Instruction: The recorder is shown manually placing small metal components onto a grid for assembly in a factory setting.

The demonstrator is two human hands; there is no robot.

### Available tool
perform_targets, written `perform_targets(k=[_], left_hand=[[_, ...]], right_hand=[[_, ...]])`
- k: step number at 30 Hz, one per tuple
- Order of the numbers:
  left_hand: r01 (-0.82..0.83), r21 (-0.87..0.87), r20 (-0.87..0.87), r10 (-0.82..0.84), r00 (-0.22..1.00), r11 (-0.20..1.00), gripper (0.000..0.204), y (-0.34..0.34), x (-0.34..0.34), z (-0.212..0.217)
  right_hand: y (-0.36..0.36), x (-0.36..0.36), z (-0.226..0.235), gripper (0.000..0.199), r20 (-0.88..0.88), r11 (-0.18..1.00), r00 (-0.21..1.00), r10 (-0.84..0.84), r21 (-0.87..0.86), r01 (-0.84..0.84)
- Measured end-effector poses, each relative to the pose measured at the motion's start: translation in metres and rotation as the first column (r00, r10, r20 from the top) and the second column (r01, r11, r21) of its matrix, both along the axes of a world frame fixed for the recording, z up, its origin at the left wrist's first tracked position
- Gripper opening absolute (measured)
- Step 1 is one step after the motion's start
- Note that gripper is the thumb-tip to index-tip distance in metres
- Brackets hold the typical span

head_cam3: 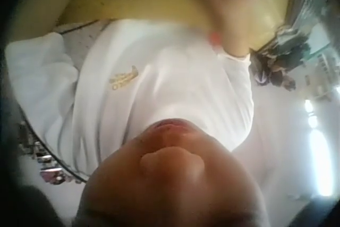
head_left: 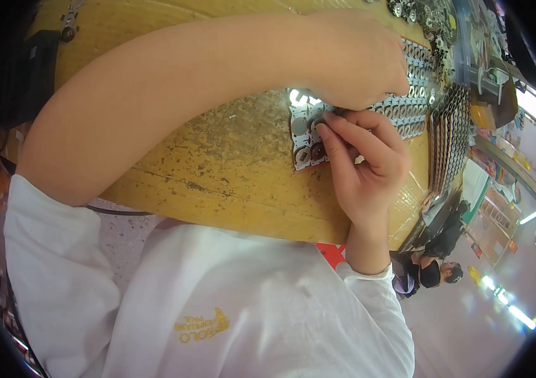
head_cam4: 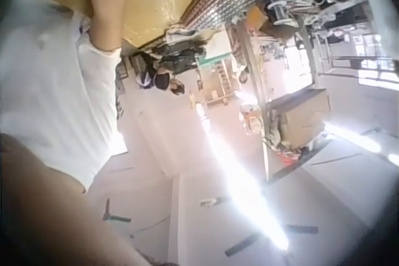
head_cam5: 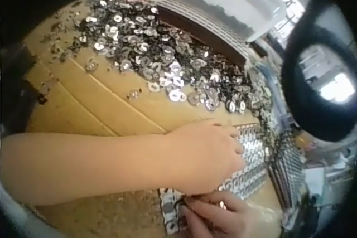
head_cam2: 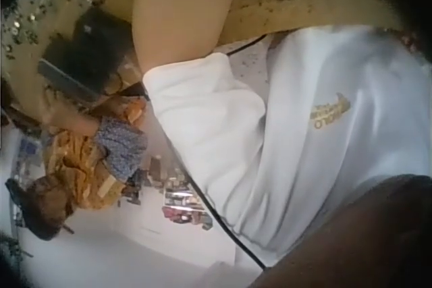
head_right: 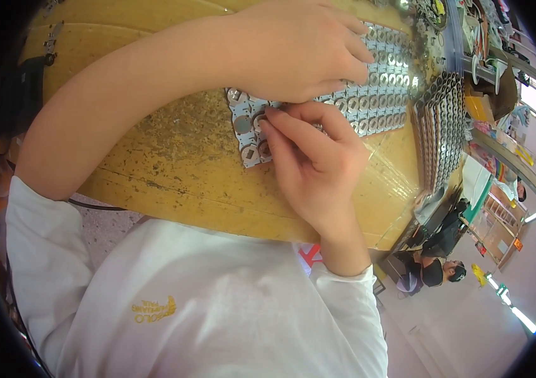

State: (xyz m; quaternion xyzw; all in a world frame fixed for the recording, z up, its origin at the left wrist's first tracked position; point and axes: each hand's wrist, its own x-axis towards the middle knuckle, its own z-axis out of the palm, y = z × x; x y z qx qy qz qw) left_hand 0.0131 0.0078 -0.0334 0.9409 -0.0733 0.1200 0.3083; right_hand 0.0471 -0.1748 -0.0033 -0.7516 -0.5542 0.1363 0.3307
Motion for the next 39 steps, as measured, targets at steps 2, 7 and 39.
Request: perform_targets(k=[2, 7, 39], left_hand=[[0.005, 0.020, -0.095, -0.003, 0.995, 1.000, 0.017, 0.000, 0.001, 0.004], [0.087, 0.190, 0.019, -0.093, 0.996, 0.978, 0.020, 0.008, 0.006, 0.009], [0.001, 0.069, 0.164, -0.012, 0.986, 0.998, 0.024, 0.002, 0.000, -0.010]], right_hand=[[0.000, 0.002, -0.001, 0.020, 0.011, 0.999, 0.999, 0.037, 0.024, -0.038], [0.000, 0.004, 0.006, 0.020, 0.036, 0.996, 0.996, 0.080, -0.038, -0.078], [-0.015, 0.160, 0.019, 0.011, 0.341, 0.844, 0.803, -0.489, -0.049, 0.534]])
